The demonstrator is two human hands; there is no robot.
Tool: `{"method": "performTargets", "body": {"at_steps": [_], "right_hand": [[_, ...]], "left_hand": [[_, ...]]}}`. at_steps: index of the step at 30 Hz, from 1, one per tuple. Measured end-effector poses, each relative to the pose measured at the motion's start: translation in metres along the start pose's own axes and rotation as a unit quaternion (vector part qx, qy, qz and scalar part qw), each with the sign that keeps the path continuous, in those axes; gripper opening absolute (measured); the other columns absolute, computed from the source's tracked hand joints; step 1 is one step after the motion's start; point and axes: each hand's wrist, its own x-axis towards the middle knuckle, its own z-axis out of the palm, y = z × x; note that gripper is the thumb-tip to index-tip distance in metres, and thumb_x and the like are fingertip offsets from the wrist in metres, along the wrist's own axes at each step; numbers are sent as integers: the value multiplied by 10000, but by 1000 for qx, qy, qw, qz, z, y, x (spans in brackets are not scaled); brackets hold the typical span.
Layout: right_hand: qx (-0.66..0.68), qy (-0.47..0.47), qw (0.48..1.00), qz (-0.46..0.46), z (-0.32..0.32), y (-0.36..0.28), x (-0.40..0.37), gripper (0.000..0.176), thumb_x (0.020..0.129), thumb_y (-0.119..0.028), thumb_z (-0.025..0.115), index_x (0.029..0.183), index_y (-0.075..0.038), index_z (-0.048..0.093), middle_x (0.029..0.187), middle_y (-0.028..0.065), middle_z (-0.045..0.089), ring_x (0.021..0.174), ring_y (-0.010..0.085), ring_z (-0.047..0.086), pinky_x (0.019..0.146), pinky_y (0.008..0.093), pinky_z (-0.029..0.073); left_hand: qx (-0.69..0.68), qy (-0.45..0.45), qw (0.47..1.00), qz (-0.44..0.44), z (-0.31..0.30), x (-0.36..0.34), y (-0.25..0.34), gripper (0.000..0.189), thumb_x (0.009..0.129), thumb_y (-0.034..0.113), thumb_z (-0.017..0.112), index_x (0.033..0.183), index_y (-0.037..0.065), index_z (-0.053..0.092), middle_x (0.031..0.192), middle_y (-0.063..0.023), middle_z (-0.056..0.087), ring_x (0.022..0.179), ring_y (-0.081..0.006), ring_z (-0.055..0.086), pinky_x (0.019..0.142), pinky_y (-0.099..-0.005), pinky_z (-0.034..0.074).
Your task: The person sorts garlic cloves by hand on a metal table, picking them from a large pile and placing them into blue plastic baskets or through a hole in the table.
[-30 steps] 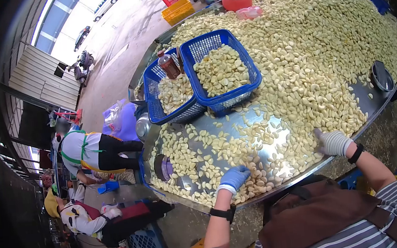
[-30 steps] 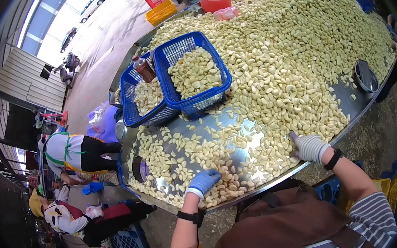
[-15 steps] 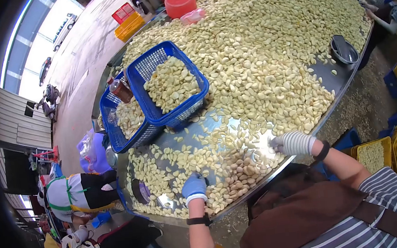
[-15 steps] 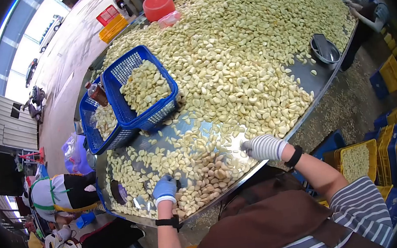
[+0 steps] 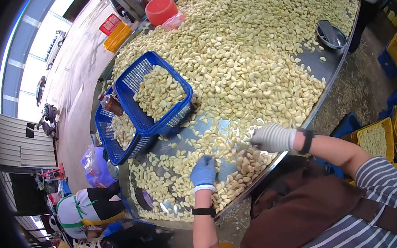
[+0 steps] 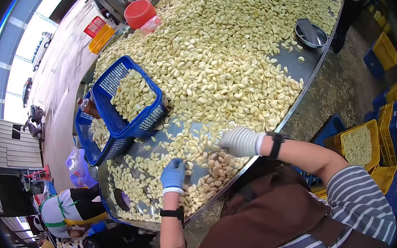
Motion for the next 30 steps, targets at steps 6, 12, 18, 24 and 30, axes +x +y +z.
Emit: {"method": "performTargets", "body": {"at_steps": [6,12,18,24,30], "right_hand": [[-152,62,982,-91,60,-20,74,105,700,-104,631,747,-31,689,705,136,664,665,292,671,504,411,502],[-153,55,983,-89,72,-22,72,115,701,-110,634,777,-46,692,729,124,678,696,295,678,536,401,507],[12,-42,998,-40,32,-20,65,161,714,-153,644,802,-21,673,723,121,670,666,282,646,575,373,503],[737,-29,675,22,-30,33,-6,243,856,-199,611,1045,-52,567,862,58,643,681,120,633,506,224,488],[623,58,771,121,-51,77,-27,174,829,-39,504,962,-25,616,744,48,626,577,88,587,472,227,464]], "left_hand": [[-65,-55,994,-64,9,9,6,667,762,236,691,1375,135,448,1068,-175,656,910,-233,644,806,-297,490],[-407,96,889,-186,-8,-6,-39,511,828,100,639,1315,41,497,872,-85,632,720,-124,568,645,-263,482],[-316,228,912,-132,-23,-9,-5,161,925,125,523,997,14,616,780,-69,652,551,-123,560,478,-273,451],[-19,74,996,-34,-9,-24,-38,289,816,265,643,1009,50,624,849,-140,674,767,-304,649,723,-394,492],[204,-78,971,-92,9,-12,-15,436,772,325,674,1132,96,588,1031,-165,671,946,-328,646,824,-414,489]]}}
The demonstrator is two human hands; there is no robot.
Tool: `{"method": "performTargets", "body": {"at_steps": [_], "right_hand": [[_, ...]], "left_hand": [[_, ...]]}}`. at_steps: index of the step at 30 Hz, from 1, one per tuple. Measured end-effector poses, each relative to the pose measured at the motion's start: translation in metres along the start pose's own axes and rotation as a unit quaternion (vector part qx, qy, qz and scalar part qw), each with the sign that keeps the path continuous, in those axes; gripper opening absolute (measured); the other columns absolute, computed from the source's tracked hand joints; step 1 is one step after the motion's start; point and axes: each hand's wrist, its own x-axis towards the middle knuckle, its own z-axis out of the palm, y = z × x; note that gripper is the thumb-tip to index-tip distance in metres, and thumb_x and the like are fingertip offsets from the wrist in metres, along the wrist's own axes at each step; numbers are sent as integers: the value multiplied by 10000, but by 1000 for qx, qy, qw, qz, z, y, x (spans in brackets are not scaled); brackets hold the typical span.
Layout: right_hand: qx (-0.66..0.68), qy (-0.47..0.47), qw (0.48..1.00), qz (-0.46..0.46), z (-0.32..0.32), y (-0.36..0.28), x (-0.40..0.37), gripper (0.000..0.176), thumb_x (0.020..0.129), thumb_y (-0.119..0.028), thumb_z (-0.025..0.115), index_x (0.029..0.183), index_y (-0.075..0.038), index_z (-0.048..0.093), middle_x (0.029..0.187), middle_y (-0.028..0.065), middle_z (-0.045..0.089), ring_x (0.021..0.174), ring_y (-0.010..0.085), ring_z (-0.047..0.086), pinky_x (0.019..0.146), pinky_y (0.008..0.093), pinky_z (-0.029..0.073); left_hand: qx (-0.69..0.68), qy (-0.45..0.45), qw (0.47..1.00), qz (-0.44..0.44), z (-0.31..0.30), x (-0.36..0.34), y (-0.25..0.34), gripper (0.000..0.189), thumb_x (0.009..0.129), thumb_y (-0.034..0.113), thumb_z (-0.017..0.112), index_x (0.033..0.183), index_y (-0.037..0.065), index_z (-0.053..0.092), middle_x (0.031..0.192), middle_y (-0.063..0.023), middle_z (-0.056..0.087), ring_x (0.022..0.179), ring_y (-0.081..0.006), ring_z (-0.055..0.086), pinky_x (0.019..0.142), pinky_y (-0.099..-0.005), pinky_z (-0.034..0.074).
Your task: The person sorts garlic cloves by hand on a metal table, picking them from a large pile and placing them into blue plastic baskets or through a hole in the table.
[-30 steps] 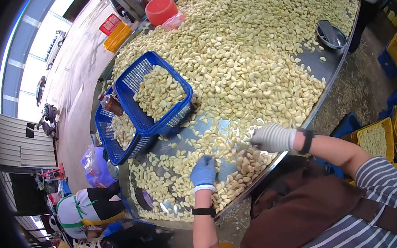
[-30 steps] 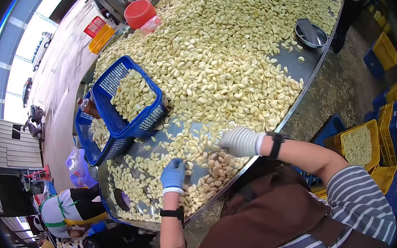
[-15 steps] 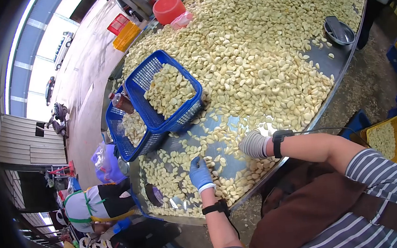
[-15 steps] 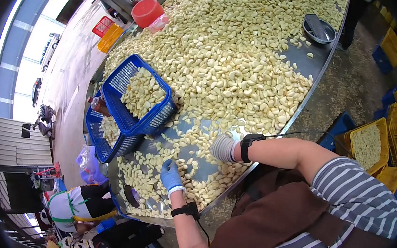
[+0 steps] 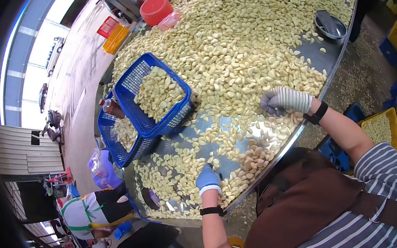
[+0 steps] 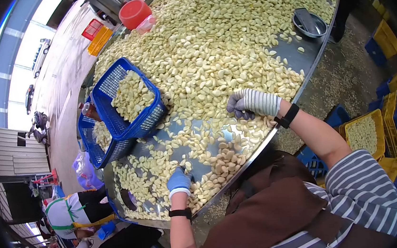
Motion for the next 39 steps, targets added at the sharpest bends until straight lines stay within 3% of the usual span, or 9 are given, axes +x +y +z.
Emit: {"method": "performTargets", "body": {"at_steps": [4,6,7,16,18,19,27,32,39], "right_hand": [[-158,72,984,-32,-13,2,-21,211,847,-45,480,979,-11,641,772,39,643,643,111,590,576,258,500],[-139,80,987,-5,-19,9,-28,202,849,-53,491,975,-12,643,780,34,649,665,112,597,586,258,501],[-122,83,989,20,-22,12,-32,194,851,-62,502,971,-13,646,787,30,654,688,112,604,597,257,502],[-630,-76,767,-93,50,26,-8,172,823,-227,559,912,-106,641,714,117,625,694,324,628,618,415,496],[-642,-91,758,-79,48,26,-7,170,813,-223,567,908,-104,644,715,120,627,692,324,629,614,420,497],[-663,-76,742,-65,39,28,-6,165,805,-215,574,898,-101,647,716,119,629,690,323,631,610,421,497],[-746,-103,641,-146,33,62,16,184,737,-188,634,884,-92,687,667,79,630,639,291,647,513,399,482],[-683,-108,683,-235,23,100,35,259,792,-207,641,1012,-69,649,693,24,622,634,211,611,505,338,465],[-746,-62,645,-152,53,69,21,155,780,-172,617,874,-84,703,738,42,651,660,231,641,491,363,463]], "left_hand": [[-308,-61,949,41,10,17,-20,206,839,226,565,946,61,622,809,-131,667,664,-258,646,585,-355,503],[-740,-197,643,4,-1,0,-25,163,849,184,563,933,57,620,722,-56,616,514,-113,555,404,-206,420],[-756,-223,612,65,-20,-23,-16,163,835,188,592,936,61,613,739,-61,627,537,-113,568,430,-202,440],[-478,-202,849,102,15,-8,89,193,874,232,557,916,60,633,738,-59,625,624,-110,602,458,-232,422],[-253,180,920,241,35,22,81,257,876,227,549,1034,46,641,805,-120,676,623,-161,652,494,-275,474],[-280,81,952,94,17,13,72,302,880,205,525,1114,44,628,1007,-189,669,886,-323,652,811,-365,491],[-120,-36,962,240,7,-24,99,382,819,334,636,1123,104,609,967,-177,675,903,-336,650,803,-402,498],[-54,0,996,72,-7,-15,68,397,759,293,683,1106,116,608,939,-164,679,875,-331,653,758,-394,506],[70,31,934,349,16,-23,114,271,805,237,642,1051,137,589,974,-137,651,860,-343,632,739,-442,502]]}}
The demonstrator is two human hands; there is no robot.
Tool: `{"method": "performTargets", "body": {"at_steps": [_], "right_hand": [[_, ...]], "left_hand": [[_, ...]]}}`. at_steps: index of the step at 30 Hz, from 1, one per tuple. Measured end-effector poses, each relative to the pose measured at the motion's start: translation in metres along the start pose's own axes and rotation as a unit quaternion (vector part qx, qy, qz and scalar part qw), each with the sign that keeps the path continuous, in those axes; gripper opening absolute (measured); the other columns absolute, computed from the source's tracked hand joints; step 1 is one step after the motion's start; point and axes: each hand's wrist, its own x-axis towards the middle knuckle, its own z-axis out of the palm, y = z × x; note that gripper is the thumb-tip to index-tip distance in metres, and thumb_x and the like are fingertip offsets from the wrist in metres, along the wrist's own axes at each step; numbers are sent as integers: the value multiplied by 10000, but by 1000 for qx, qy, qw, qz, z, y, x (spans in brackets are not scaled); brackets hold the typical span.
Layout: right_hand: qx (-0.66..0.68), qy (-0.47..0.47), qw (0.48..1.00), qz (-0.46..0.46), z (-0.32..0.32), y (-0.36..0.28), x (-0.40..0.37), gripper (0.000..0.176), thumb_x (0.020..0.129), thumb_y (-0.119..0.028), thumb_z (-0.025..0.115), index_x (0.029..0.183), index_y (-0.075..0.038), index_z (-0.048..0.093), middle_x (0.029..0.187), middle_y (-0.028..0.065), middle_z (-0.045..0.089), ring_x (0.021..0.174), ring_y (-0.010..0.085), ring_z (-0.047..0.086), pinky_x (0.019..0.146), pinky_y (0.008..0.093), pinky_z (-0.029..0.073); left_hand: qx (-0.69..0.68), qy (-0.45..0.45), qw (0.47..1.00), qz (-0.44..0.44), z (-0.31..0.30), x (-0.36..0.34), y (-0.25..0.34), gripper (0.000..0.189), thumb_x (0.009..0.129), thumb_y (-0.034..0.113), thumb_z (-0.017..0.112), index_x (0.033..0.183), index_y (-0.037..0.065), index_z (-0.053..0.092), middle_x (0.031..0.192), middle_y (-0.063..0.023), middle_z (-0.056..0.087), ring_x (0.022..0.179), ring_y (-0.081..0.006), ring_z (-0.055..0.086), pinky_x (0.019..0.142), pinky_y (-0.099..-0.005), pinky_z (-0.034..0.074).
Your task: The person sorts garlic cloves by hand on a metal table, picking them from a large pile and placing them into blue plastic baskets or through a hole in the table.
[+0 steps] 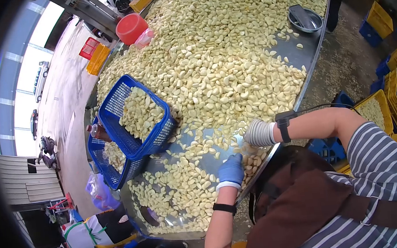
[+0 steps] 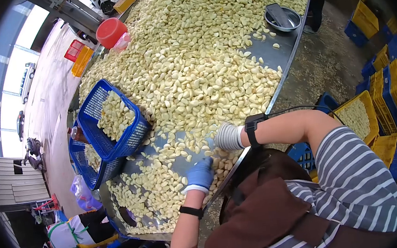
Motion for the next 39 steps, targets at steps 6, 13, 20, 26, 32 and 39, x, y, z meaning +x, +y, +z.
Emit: {"method": "performTargets", "body": {"at_steps": [6,13,20,26,32,39], "right_hand": [[-16,-39,999,21,14,1,-11,260,755,-172,632,990,-69,672,730,65,662,683,248,661,517,398,477],[330,-90,935,91,-37,18,-12,258,799,-187,602,996,-25,636,729,59,656,661,208,648,555,353,486],[864,87,494,40,-51,59,-28,180,864,-237,622,949,-82,588,773,51,636,636,123,621,471,238,474],[400,154,869,249,-69,56,-18,252,801,-129,585,1042,-59,611,822,183,665,675,287,668,545,388,524],[97,-34,992,68,-6,-14,23,349,746,-105,583,1040,82,582,794,209,655,720,365,661,597,431,519],[207,31,977,44,-41,-22,21,214,781,-108,535,919,27,626,776,196,652,742,361,658,602,443,507]], "left_hand": [[-34,-35,998,-36,-6,16,-2,240,812,188,610,1038,120,570,1008,-146,644,893,-347,632,751,-447,505],[12,17,999,-32,17,27,-2,248,818,208,593,1025,79,549,925,-179,648,871,-344,655,739,-462,511],[-184,-79,975,-100,0,19,-37,227,843,215,572,1004,56,582,887,-167,668,754,-307,661,630,-393,525],[-878,165,433,-119,-28,-24,-89,220,840,160,600,1035,64,570,975,-118,629,709,-180,612,468,-199,468],[-704,204,614,-293,-27,45,-125,183,838,203,618,999,119,640,736,-61,654,713,-204,654,540,-309,509],[-15,127,965,-227,-39,50,-87,268,854,186,521,1081,133,652,1048,-157,663,943,-331,647,807,-403,507]]}}
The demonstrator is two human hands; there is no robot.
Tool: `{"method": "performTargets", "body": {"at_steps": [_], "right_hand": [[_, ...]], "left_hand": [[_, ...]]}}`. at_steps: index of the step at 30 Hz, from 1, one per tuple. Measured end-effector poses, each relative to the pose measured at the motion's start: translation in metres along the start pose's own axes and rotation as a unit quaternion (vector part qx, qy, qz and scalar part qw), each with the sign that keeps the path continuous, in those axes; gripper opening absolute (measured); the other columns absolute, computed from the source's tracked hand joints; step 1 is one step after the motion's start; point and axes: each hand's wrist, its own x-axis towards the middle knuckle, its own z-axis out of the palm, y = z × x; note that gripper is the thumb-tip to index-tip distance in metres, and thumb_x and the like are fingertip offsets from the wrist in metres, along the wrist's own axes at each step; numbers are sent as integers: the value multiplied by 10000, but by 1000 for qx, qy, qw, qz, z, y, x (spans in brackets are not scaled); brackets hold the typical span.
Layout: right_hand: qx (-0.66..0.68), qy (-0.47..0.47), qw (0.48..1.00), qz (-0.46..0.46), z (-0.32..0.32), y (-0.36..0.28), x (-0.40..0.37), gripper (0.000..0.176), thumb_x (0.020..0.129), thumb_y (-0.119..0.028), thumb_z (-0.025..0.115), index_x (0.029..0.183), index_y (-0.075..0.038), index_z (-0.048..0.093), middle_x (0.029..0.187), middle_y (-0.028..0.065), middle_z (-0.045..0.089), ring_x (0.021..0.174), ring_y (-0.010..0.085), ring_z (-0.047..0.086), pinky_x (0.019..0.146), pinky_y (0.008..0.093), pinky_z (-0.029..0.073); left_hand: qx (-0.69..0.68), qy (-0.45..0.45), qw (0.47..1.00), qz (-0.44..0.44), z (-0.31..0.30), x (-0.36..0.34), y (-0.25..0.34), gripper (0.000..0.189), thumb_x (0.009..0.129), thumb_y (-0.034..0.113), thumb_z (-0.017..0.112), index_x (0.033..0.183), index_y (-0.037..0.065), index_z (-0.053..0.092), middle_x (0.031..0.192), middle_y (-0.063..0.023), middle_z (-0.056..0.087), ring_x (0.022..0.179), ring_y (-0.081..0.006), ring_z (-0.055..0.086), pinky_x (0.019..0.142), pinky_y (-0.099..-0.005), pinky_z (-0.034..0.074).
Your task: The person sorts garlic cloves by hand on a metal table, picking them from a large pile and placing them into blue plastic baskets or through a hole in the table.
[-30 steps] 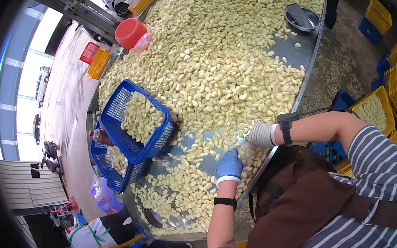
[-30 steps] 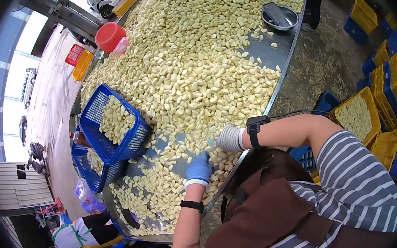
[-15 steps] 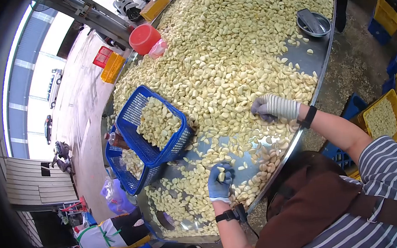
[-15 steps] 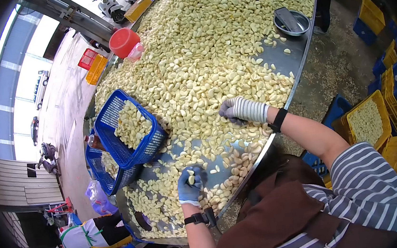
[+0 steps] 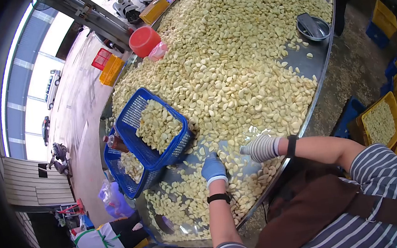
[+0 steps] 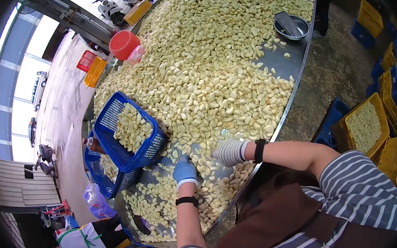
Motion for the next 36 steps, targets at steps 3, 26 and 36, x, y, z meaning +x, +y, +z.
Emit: {"method": "performTargets", "body": {"at_steps": [3,26,36], "right_hand": [[-85,63,989,104,19,30,27,248,802,-114,514,986,16,616,789,195,656,753,346,662,605,442,505],[-6,44,998,-33,6,-2,72,189,778,-140,555,901,-30,647,763,168,655,723,356,646,601,450,498],[-182,-146,967,-105,64,-5,35,180,747,-158,606,839,-41,707,784,126,682,725,325,666,585,413,514]], "left_hand": [[121,-102,986,-42,-3,13,22,263,872,177,483,1056,107,659,988,-156,682,947,-302,659,774,-408,523],[-647,-10,698,-305,25,-56,-63,78,856,181,590,855,106,610,596,-18,531,374,-105,421,323,-252,321],[-37,-76,996,5,28,-94,-8,250,842,267,599,997,72,619,907,-176,669,836,-338,644,737,-431,498]]}}
